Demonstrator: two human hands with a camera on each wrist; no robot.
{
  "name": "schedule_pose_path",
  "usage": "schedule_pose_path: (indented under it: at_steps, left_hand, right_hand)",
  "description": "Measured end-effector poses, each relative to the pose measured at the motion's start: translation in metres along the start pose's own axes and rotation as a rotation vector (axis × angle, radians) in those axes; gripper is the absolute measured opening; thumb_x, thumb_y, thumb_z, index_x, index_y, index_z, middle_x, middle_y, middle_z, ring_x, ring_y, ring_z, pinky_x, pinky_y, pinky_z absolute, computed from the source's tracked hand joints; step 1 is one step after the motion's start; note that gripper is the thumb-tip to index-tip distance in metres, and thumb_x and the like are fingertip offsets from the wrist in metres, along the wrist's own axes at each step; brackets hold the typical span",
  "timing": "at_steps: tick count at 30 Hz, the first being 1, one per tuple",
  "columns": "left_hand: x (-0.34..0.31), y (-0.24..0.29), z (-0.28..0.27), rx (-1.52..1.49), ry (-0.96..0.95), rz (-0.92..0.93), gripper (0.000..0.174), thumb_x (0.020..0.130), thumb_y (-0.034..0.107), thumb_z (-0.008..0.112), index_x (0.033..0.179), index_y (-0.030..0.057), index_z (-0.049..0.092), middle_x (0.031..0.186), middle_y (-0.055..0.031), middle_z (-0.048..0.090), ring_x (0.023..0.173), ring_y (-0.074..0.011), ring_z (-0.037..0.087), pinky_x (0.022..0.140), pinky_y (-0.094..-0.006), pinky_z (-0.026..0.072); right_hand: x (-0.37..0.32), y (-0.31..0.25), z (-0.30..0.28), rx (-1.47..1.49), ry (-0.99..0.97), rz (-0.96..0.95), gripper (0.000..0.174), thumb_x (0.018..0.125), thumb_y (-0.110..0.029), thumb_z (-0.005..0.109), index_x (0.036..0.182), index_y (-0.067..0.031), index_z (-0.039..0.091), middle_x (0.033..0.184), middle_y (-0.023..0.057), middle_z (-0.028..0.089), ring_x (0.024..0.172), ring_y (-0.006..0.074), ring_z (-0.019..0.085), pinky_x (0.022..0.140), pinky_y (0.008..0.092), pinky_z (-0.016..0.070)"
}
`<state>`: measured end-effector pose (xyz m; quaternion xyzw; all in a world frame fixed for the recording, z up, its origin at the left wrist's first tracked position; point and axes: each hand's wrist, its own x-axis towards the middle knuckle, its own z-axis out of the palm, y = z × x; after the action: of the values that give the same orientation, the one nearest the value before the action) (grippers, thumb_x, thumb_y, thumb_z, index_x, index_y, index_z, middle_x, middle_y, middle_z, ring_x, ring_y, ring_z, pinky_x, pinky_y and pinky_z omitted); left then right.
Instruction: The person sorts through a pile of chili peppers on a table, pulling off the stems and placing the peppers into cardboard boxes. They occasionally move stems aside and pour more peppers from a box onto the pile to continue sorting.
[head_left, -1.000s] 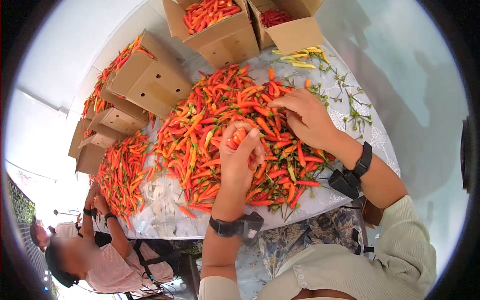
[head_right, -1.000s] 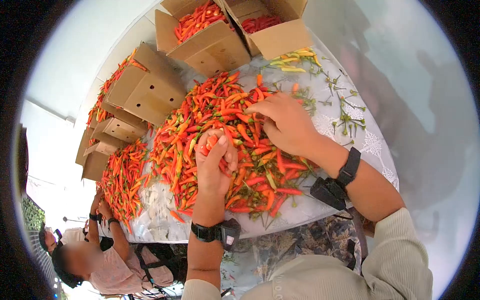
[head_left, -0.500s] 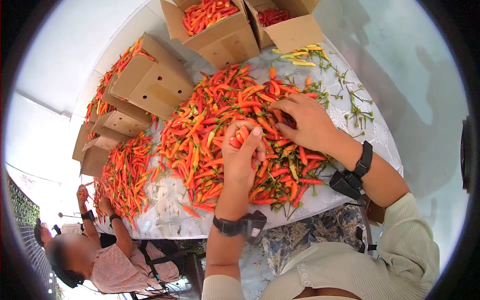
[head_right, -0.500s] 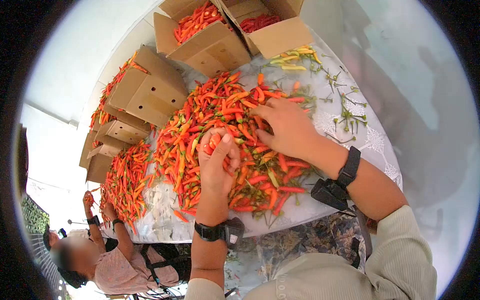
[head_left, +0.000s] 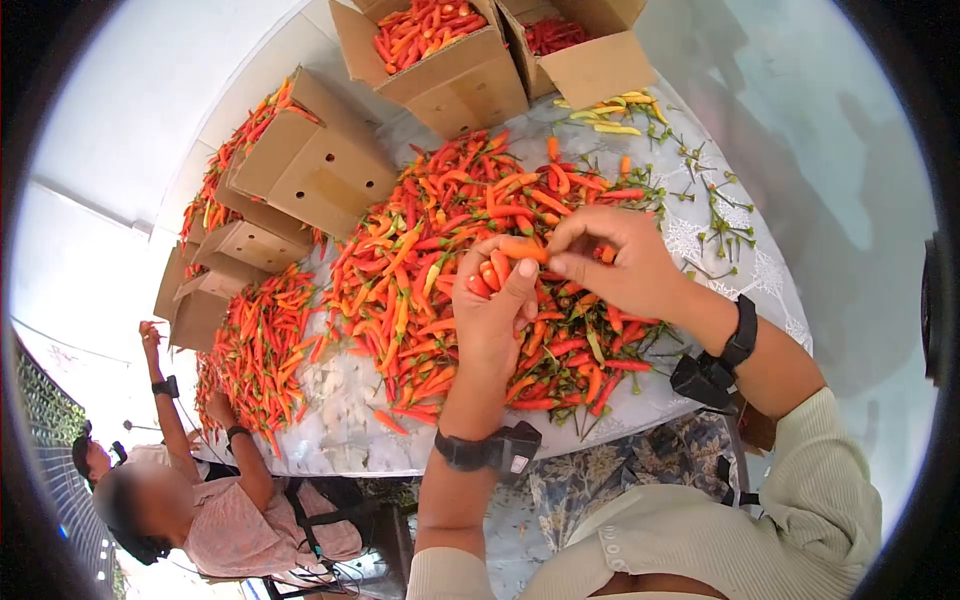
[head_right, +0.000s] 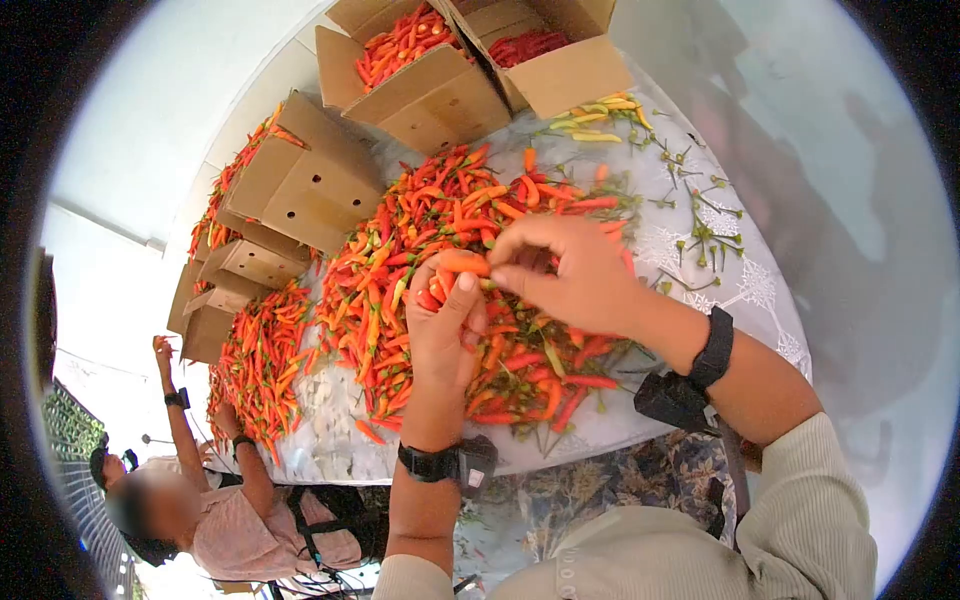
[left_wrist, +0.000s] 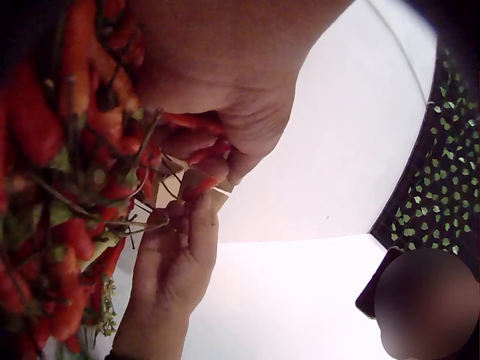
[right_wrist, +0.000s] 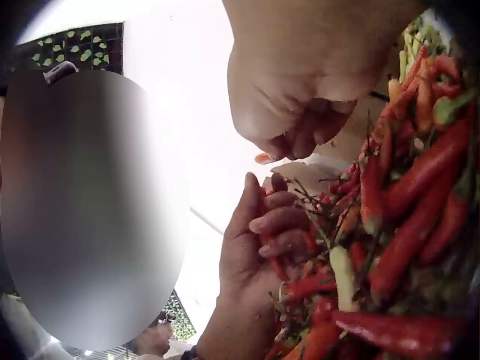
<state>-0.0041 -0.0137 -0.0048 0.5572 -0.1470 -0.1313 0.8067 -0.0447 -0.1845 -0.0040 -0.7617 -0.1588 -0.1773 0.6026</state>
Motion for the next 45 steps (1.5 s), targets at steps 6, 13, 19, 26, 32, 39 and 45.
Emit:
schedule_pose_path:
  at_steps: [6, 13, 19, 26, 32, 39, 45]
  left_hand:
    - [0.002, -0.004, -0.011, -0.216, -0.049, -0.013, 0.017, 0.083, 0.009, 0.064, 0.096, 0.0054, 0.053, 0.070, -0.0010, 0.054, 0.051, -0.0073, 0.051, 0.038, -0.0184, 0.0318]
    - [-0.001, 0.000, -0.005, -0.246, -0.045, -0.023, 0.013, 0.083, 0.008, 0.059, 0.092, 0.0054, 0.051, 0.078, -0.0045, 0.055, 0.056, -0.0116, 0.056, 0.039, -0.0193, 0.0342]
    - [0.001, 0.003, -0.004, -0.180, 0.006, -0.054, 0.011, 0.085, 0.006, 0.057, 0.094, 0.0058, 0.051, 0.074, -0.0047, 0.056, 0.053, -0.0109, 0.054, 0.038, -0.0191, 0.0328]
    - [0.001, 0.000, -0.005, -0.119, 0.075, -0.012, 0.007, 0.088, 0.010, 0.059, 0.093, 0.0088, 0.054, 0.073, -0.0020, 0.056, 0.047, -0.0076, 0.047, 0.035, -0.0181, 0.0279]
    - [0.002, 0.001, 0.005, -0.096, 0.142, 0.067, 0.012, 0.088, 0.011, 0.060, 0.099, 0.0071, 0.054, 0.080, -0.0036, 0.060, 0.050, -0.0074, 0.050, 0.038, -0.0182, 0.0315]
    - [-0.006, -0.001, -0.003, 0.133, -0.099, -0.033, 0.031, 0.080, 0.015, 0.073, 0.103, 0.0025, 0.056, 0.080, -0.0048, 0.063, 0.051, -0.0055, 0.051, 0.042, -0.0172, 0.0387]
    - [-0.004, -0.003, -0.002, 0.144, -0.089, -0.037, 0.032, 0.078, 0.012, 0.074, 0.103, -0.0010, 0.058, 0.075, -0.0041, 0.064, 0.053, -0.0053, 0.053, 0.044, -0.0174, 0.0415]
  right_hand:
    - [0.001, 0.008, 0.006, -0.172, 0.048, -0.187, 0.013, 0.083, -0.012, 0.062, 0.091, -0.0024, 0.062, 0.086, 0.0086, 0.061, 0.078, 0.0219, 0.058, 0.070, 0.0325, 0.0457]
    - [0.007, 0.021, 0.006, -0.573, -0.029, -0.342, 0.021, 0.077, -0.011, 0.064, 0.098, -0.0052, 0.063, 0.092, 0.0107, 0.060, 0.091, 0.0289, 0.057, 0.084, 0.0402, 0.0423]
    - [0.008, 0.021, 0.009, -0.487, 0.055, -0.269, 0.023, 0.075, -0.009, 0.065, 0.097, -0.0041, 0.063, 0.084, 0.0111, 0.061, 0.083, 0.0297, 0.057, 0.077, 0.0413, 0.0440]
    - [0.006, 0.017, 0.000, -0.418, 0.159, -0.209, 0.016, 0.077, -0.005, 0.065, 0.093, -0.0047, 0.062, 0.080, 0.0096, 0.061, 0.078, 0.0254, 0.058, 0.072, 0.0369, 0.0457]
    - [0.003, -0.004, -0.001, 0.175, 0.309, 0.044, 0.008, 0.085, -0.007, 0.062, 0.092, -0.0019, 0.061, 0.080, 0.0038, 0.061, 0.075, 0.0103, 0.058, 0.067, 0.0244, 0.0478]
    - [-0.004, 0.000, 0.009, 0.134, 0.265, -0.103, 0.011, 0.086, -0.009, 0.063, 0.091, 0.0001, 0.060, 0.081, 0.0015, 0.060, 0.071, 0.0062, 0.057, 0.063, 0.0214, 0.0472]
    - [0.001, 0.003, 0.004, 0.313, 0.117, 0.127, 0.017, 0.084, -0.017, 0.068, 0.090, -0.0024, 0.060, 0.076, -0.0007, 0.060, 0.069, 0.0036, 0.056, 0.059, 0.0190, 0.0440]
